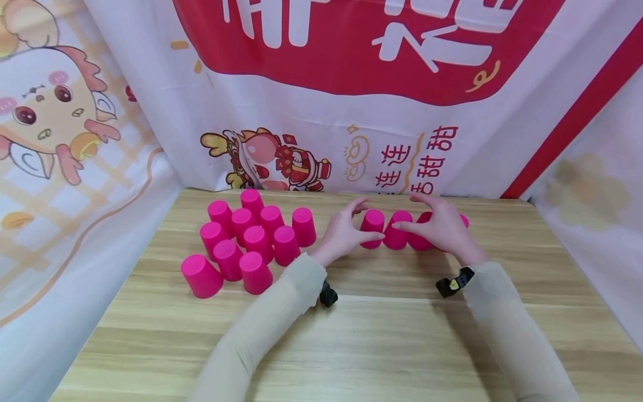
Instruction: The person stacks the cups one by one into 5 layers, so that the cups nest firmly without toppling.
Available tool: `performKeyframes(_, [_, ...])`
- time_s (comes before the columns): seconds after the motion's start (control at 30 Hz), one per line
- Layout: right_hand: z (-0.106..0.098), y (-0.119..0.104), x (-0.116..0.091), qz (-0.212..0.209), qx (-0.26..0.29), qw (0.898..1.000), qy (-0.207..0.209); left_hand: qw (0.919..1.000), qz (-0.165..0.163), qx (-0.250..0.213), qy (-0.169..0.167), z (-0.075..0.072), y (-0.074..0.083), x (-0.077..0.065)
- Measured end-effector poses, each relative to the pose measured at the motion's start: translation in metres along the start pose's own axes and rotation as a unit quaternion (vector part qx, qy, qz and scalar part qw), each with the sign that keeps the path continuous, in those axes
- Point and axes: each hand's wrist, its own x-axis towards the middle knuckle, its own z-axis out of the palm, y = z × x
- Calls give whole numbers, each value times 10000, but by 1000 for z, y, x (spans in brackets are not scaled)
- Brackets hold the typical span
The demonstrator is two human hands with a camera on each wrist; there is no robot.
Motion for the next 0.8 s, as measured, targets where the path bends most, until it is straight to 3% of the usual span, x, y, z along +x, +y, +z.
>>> performKeyframes(0.23, [-8,-23,-5,-165,405,9983,376,9989,472,-62,47,-29,20,-23])
performKeyframes(0.37, [-9,-39,-10,-371,692,9951,599,9975,662,-5,258,-47,24,-37])
performKeyframes(0.57, [-5,-56,-15,-588,858,9910,839,9958,615,-10,681,-68,16,-60])
performKeyframes(0.8, [10,-68,-18,-607,1143,9896,626,9922,509,181,1127,-84,5,-90])
